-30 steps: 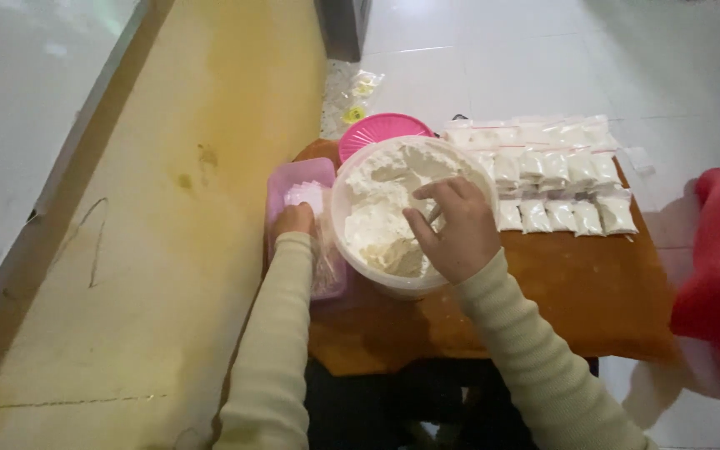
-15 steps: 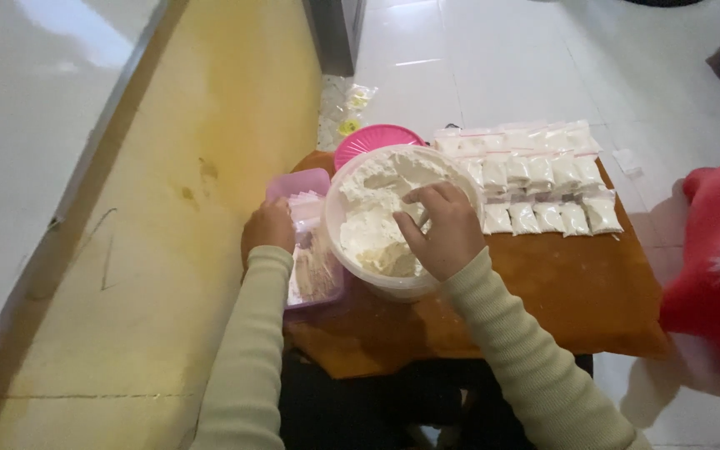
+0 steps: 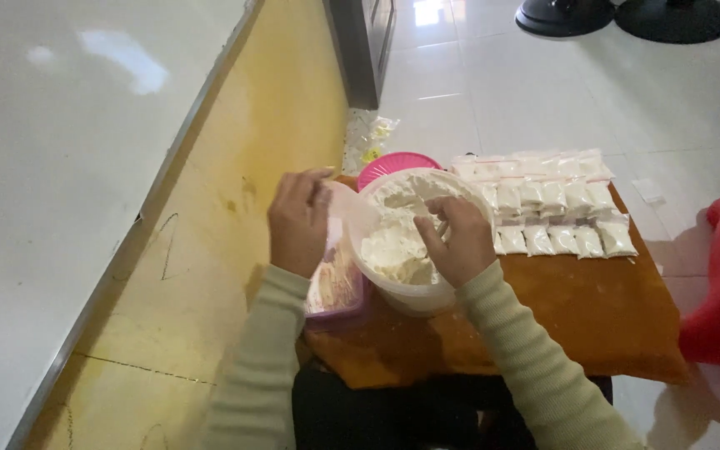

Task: Filling small plastic bags with white food powder using a spoon from a large bowl.

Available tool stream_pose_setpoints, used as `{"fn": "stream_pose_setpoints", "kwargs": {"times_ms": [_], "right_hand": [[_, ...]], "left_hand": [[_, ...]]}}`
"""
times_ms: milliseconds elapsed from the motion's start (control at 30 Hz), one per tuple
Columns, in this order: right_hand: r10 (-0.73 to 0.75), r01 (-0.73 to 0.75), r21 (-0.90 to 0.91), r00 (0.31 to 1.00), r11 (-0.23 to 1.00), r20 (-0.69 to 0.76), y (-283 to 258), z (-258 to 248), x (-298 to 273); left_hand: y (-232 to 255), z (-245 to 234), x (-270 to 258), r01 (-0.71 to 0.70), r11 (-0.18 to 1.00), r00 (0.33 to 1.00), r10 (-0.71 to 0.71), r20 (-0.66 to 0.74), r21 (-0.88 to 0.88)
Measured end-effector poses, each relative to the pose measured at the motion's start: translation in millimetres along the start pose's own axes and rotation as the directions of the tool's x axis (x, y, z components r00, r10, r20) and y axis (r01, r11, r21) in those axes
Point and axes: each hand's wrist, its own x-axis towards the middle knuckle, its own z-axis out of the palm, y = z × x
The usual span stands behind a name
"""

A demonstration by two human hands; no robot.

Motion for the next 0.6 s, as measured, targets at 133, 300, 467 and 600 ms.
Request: {"fn": "stream_pose_setpoints", "kwargs": {"times_ms": [133,300,467,600], "right_hand": [[-0.038,0.052,0.135,0.994,0.989,-0.102,4.0,-1.5,-1.1],[-0.072,0.088,0.201,0.994,0.976,-0.083,11.5,2.0,-0.9],[-0.066,0.074,0.206,0.997,0.976,-0.046,10.1,4.8,-1.2],[-0.022,0.034,0.183,0.997,0.983,-0.068,8.5,0.8,-1.8]], "left_hand": [[6.0,33.6,-1.8,0.033,0.984,0.998,-0.023,0.061,-0.174],[11.5,64.3,-8.0,0.150,0.953,0.954,-0.071,0.291,-0.262],[10.9,83.3,-15.9,0.247,0.919,0.928,-0.132,0.348,-0.308],[8.3,86.2,-23.0,0.324,0.887,0.929,-0.233,0.288,-0.329]]}}
